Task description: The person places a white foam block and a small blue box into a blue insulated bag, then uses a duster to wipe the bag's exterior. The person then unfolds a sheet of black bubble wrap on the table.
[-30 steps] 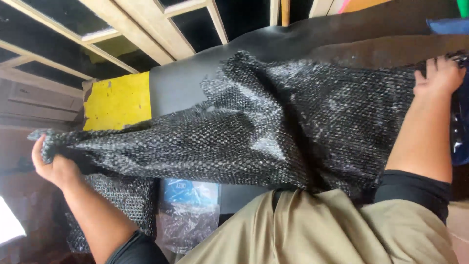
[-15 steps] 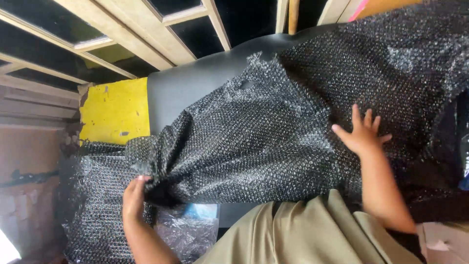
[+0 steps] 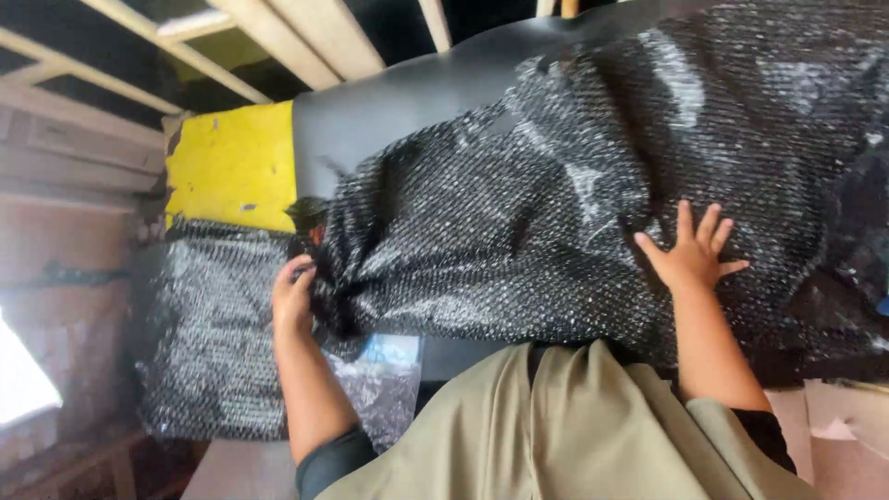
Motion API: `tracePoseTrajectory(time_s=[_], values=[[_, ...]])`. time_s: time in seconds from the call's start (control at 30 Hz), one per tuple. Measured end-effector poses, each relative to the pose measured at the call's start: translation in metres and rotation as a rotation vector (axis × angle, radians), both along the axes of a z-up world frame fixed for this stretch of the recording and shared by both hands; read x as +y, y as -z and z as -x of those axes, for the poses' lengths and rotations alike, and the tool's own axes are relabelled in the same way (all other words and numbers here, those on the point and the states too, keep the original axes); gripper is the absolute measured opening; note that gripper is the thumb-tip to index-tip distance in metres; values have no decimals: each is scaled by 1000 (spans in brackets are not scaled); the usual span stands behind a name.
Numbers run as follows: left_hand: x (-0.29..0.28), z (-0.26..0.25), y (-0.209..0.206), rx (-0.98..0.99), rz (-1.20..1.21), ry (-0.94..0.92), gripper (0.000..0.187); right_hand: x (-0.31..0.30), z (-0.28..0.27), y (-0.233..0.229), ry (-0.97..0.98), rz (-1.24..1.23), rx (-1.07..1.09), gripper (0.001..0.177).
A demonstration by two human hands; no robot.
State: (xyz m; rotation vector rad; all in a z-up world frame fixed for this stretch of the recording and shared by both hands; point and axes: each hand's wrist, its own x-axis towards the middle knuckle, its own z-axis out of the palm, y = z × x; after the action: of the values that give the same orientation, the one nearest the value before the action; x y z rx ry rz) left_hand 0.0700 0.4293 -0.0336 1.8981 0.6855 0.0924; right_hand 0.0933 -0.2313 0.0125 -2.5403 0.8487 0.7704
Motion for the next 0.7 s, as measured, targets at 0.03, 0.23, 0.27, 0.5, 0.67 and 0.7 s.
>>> tracePoseTrajectory(time_s=[0.03, 0.23, 0.27, 0.5, 0.67, 0.7], values=[[0, -2, 3, -75, 100, -39, 20, -3, 5, 4, 31, 8, -27, 103], [-2, -11, -32, -468, 359, -125, 32, -9, 17, 6, 98, 24, -5, 104], [-5, -13, -46, -501, 334, -184, 51, -10, 17, 7, 109, 13, -11, 104], [61, -64, -94, -601, -158, -162, 36, 2, 7, -1, 151, -13, 26, 99], [132, -81, -71, -206, -549, -8, 65, -22, 20, 46, -37, -335, -664, 88], [123, -69, -79, -210, -550, -12, 65, -26, 24, 46, -40, -336, -668, 88]])
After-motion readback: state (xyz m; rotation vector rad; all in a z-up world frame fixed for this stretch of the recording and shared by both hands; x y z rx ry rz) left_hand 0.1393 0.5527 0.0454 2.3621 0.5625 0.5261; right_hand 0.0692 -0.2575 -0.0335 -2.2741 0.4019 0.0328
